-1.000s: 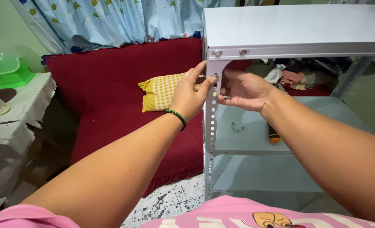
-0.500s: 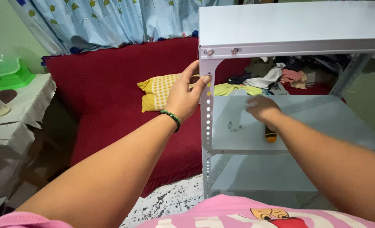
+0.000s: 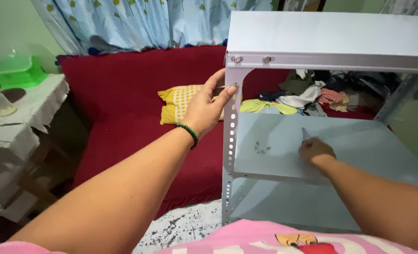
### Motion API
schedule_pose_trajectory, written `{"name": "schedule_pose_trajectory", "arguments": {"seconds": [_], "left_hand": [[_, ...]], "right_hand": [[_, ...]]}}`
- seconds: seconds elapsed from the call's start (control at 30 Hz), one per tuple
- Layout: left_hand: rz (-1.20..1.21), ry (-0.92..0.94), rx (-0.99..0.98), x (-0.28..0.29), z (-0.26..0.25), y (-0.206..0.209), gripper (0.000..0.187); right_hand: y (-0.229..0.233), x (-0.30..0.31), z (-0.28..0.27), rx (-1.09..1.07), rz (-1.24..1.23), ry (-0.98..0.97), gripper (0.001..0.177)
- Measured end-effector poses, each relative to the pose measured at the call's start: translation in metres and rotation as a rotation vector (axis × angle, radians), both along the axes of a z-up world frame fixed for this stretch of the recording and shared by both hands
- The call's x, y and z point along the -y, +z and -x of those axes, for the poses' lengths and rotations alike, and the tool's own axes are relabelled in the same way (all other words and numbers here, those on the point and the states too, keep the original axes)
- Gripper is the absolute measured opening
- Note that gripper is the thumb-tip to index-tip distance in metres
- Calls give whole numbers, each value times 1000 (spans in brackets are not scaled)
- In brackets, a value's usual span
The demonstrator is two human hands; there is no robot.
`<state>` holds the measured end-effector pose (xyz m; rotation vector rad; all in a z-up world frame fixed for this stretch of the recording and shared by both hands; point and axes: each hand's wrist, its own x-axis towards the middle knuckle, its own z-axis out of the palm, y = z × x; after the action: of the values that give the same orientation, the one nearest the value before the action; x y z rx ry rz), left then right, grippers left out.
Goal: The person assembles a white metal shelving unit by attaching corner brackets and tightening screws with a screwdriver. They place brackets on the top corners of the frame and secure them to the vertical supports.
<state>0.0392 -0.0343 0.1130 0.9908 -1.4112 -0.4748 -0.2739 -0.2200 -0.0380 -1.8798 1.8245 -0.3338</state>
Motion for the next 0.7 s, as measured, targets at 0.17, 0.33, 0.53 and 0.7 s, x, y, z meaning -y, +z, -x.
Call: {"name": "schedule_pose_trajectory", "arguments": {"seconds": [0.17,0.33,0.53,0.7], "left_hand": [[-108,-212,-151,2,-14,5,61],[-372,-615,-357,16,-38,27,80],[-555,-742,-379,47,-36,65,107],[-657,-779,-313,48,-24,84,78]], "right_hand": [[42,-26,-14,534,6,-298,36],[75,-70,-35,724,180,-316,28],[94,-133,-63,756,354,-322,60],[112,-204,-69,590,471,-335,54]]}}
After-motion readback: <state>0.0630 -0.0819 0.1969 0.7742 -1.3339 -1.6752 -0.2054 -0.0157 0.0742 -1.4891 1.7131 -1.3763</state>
